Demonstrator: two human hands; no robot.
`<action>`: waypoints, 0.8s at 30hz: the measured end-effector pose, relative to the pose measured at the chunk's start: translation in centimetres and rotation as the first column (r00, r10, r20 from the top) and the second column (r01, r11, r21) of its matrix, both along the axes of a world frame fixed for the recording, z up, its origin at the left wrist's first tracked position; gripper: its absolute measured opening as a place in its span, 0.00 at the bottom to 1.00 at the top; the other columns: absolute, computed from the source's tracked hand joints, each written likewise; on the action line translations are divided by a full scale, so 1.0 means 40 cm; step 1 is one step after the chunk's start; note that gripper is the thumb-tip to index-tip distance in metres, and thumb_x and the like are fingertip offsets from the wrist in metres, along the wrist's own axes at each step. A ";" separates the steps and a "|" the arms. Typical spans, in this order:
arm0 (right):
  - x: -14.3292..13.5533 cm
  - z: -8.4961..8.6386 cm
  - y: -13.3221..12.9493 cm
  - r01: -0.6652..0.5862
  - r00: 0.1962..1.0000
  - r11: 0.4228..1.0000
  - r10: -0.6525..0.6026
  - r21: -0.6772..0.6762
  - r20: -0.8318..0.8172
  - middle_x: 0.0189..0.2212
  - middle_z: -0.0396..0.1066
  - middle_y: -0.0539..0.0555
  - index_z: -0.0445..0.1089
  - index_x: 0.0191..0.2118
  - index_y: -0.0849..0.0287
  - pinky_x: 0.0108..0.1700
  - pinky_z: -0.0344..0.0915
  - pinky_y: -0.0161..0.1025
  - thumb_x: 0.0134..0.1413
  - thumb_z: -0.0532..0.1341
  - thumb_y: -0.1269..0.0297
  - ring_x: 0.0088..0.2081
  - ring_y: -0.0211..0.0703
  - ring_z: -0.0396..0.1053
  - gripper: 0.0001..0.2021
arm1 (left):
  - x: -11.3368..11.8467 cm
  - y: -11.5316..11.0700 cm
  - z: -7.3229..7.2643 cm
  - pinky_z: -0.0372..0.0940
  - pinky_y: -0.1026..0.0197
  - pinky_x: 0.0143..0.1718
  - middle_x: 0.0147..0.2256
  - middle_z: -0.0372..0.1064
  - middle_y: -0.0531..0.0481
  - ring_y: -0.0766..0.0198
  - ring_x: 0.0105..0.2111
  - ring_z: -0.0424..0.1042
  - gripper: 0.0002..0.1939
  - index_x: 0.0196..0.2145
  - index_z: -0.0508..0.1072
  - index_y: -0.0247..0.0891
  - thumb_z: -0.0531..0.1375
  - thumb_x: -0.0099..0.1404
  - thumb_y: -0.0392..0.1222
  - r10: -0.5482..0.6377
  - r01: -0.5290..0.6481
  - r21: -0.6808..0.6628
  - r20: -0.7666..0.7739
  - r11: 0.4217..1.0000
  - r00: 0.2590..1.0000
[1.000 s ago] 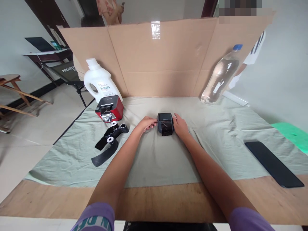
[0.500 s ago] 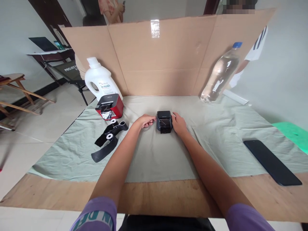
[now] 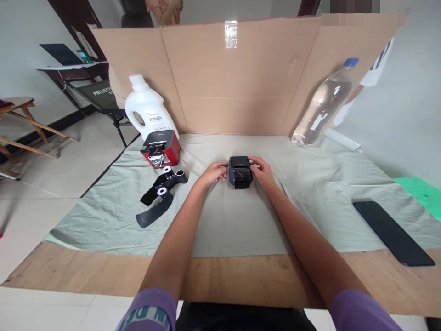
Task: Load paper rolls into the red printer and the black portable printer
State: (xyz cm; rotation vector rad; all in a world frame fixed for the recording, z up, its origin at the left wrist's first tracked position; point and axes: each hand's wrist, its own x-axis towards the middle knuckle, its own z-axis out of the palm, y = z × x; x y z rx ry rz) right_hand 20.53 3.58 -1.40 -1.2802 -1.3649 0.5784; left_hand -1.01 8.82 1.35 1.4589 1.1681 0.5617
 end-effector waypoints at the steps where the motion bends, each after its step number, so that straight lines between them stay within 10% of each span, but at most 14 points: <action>1: 0.003 -0.002 0.003 -0.012 1.000 1.000 0.012 -0.025 -0.019 0.52 0.71 0.57 0.75 0.50 0.55 0.45 0.68 0.43 0.48 0.58 0.63 0.47 0.47 0.70 0.21 | 0.000 0.001 -0.002 0.52 0.69 0.19 0.24 0.72 0.51 0.69 0.22 0.69 0.23 0.55 0.72 0.32 0.59 0.61 0.36 -0.006 0.006 0.004 0.002 1.000 1.000; 7: 0.020 0.024 0.037 -0.052 0.992 0.989 0.037 -0.135 -0.117 0.51 0.74 0.60 0.73 0.51 0.57 0.49 0.68 0.47 0.48 0.62 0.55 0.48 0.49 0.71 0.23 | 0.001 0.009 -0.011 0.51 0.69 0.18 0.24 0.71 0.52 0.70 0.20 0.68 0.23 0.55 0.71 0.32 0.58 0.61 0.35 -0.030 0.030 -0.005 0.026 1.000 0.999; 14: 0.014 0.093 0.127 0.179 0.982 0.972 -0.168 -0.151 0.083 0.26 0.72 0.53 0.72 0.29 0.60 0.36 0.67 0.40 0.51 0.59 0.53 0.32 0.43 0.69 0.14 | -0.003 0.009 -0.006 0.52 0.70 0.19 0.24 0.71 0.52 0.70 0.20 0.69 0.24 0.56 0.71 0.32 0.58 0.61 0.34 -0.037 0.038 -0.008 0.027 0.999 0.999; 19: 0.012 0.117 0.112 0.144 0.973 0.958 -0.092 -0.247 0.210 0.33 0.76 0.54 0.77 0.45 0.61 0.38 0.70 0.40 0.55 0.57 0.60 0.35 0.44 0.72 0.18 | -0.001 0.011 -0.011 0.54 0.69 0.20 0.25 0.72 0.52 0.69 0.21 0.70 0.25 0.57 0.69 0.32 0.59 0.61 0.35 -0.039 0.039 -0.017 0.025 0.999 0.999; 24: -0.007 0.160 0.094 0.169 0.671 0.910 0.175 -0.378 0.721 0.51 0.75 0.56 0.78 0.49 0.55 0.57 0.63 0.44 0.56 0.60 0.63 0.53 0.51 0.70 0.17 | 0.002 0.012 -0.012 0.54 0.69 0.20 0.24 0.72 0.52 0.70 0.20 0.69 0.25 0.57 0.69 0.32 0.59 0.61 0.35 -0.033 0.034 -0.021 0.028 0.999 0.999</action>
